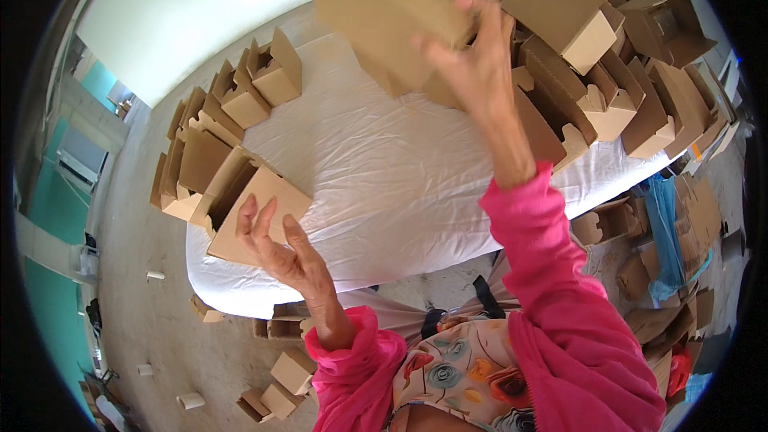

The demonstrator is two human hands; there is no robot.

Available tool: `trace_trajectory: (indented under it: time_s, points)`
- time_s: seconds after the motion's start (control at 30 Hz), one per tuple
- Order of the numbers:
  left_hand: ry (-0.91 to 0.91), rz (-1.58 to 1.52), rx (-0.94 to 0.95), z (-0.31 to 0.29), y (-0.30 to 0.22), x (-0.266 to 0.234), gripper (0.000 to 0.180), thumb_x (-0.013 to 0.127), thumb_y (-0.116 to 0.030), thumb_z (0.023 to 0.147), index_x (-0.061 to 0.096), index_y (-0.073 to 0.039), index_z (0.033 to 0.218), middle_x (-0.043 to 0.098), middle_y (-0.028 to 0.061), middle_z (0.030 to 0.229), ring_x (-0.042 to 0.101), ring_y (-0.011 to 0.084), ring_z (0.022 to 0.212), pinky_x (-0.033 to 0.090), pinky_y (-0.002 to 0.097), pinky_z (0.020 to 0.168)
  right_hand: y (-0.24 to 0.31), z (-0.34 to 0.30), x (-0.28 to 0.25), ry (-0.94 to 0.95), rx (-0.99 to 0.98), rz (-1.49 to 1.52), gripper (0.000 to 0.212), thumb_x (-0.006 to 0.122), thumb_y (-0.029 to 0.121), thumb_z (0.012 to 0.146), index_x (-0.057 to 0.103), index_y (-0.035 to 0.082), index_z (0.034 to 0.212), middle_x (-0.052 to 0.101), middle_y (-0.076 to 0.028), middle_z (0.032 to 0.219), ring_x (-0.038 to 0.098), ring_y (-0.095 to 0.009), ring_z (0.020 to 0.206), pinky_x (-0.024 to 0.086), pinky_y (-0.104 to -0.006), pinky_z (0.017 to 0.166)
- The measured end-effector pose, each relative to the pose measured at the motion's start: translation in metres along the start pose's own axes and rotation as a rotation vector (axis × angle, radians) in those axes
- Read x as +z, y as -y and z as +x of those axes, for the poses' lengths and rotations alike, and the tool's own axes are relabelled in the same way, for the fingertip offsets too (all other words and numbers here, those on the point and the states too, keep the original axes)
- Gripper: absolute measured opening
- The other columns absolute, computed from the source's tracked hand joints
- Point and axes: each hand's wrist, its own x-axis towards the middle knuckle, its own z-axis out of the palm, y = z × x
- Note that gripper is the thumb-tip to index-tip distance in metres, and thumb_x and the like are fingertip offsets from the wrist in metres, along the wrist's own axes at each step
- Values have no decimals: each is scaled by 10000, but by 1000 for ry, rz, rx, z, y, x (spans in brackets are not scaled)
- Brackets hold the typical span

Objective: The person places white bottles inside plastic bags and then into cardboard boxes on a table by hand, repeating this action for multiple items.

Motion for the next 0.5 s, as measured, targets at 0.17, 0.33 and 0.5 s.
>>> trace_trajectory:
  time_s: [0.17,0.33,0.5]
  points:
    - [14,490,79,16,11,-28,348,565,-10,819,556,-54,1163,469,165,1234,409,325,1186,325,468,968,-44,89,13,-111,173,-418,820,741,438,667,342,155,1325,288,-222,1307,313,-385,1217,382,-545,923]
    - [184,797,134,14,57,-56,628,678,-107,767,415,-105,1337,452,112,1262,371,345,1184,299,508,996,-111,111,15,90,367,-705,842,674,616,646,401,191,1321,297,-241,1282,378,-493,1162,422,-501,916]
    - [248,906,-4,20,63,-66,749,749,-82,672,421,-157,1341,462,96,1213,392,334,1139,328,479,938,-110,114,17,-35,112,-779,794,669,589,686,424,160,1309,299,-254,1329,412,-459,1152,391,-484,955]
